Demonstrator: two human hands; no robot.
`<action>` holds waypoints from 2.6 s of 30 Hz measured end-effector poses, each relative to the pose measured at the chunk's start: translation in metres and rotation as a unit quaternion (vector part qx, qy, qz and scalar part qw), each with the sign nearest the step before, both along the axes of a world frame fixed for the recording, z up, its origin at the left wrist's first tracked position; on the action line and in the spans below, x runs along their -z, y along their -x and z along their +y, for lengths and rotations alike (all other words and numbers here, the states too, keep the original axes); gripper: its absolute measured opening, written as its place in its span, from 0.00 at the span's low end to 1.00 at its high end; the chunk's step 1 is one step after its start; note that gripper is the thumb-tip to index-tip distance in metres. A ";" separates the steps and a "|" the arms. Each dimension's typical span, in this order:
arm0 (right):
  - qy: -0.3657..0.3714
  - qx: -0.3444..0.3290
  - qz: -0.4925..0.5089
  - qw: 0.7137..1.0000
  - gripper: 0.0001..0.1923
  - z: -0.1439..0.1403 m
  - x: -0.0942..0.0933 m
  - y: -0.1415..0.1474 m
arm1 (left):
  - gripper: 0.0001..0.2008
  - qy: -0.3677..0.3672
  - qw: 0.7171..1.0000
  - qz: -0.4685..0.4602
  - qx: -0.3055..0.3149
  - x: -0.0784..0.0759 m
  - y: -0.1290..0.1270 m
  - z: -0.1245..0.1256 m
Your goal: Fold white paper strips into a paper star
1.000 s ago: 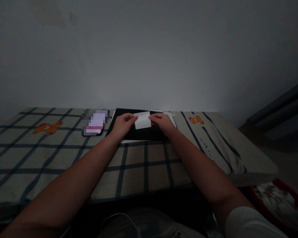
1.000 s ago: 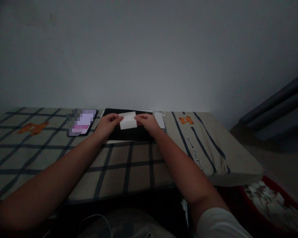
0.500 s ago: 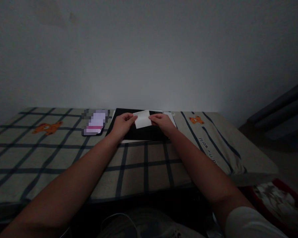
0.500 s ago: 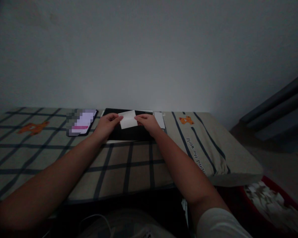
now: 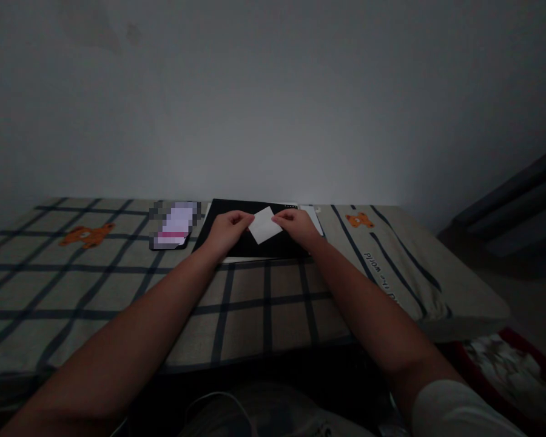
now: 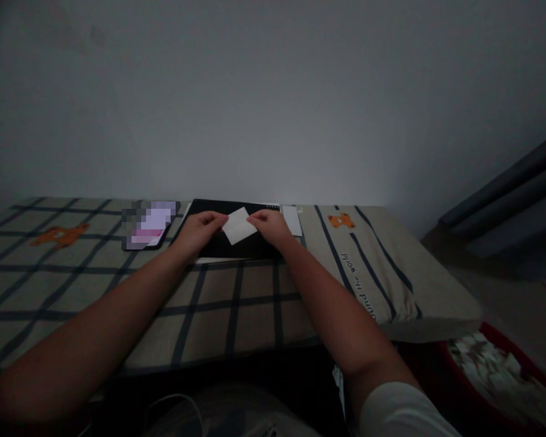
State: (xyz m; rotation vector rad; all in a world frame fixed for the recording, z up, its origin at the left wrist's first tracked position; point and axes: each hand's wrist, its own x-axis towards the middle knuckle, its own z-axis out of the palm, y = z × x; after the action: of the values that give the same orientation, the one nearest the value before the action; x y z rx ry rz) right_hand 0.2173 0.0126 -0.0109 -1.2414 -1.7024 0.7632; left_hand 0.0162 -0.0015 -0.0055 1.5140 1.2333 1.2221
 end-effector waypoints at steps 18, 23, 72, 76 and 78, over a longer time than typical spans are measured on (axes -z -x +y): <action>0.056 -0.050 0.062 0.995 0.09 -0.003 -0.002 0.000 | 0.15 0.005 1.000 0.023 0.008 0.000 0.000 0.000; 0.049 -0.047 0.084 0.994 0.10 -0.004 -0.002 0.001 | 0.16 -0.018 0.998 0.052 0.005 0.002 0.002 0.001; 0.066 -0.105 0.125 0.984 0.12 -0.005 -0.006 0.002 | 0.18 0.015 1.000 -0.002 0.022 0.000 0.001 0.000; 0.055 -0.092 0.101 0.989 0.13 -0.007 -0.005 0.003 | 0.17 0.001 0.999 0.007 0.031 -0.001 0.000 -0.003; 0.044 -0.099 0.074 0.991 0.12 -0.008 -0.005 0.004 | 0.16 -0.008 0.999 0.021 0.035 -0.002 -0.001 -0.006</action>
State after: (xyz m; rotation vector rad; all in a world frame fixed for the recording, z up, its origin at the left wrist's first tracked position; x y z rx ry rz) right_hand 0.2134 0.0047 -0.0060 -1.0567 -1.7009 1.0318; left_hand 0.0171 -0.0074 -0.0032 1.5885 1.1889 1.1623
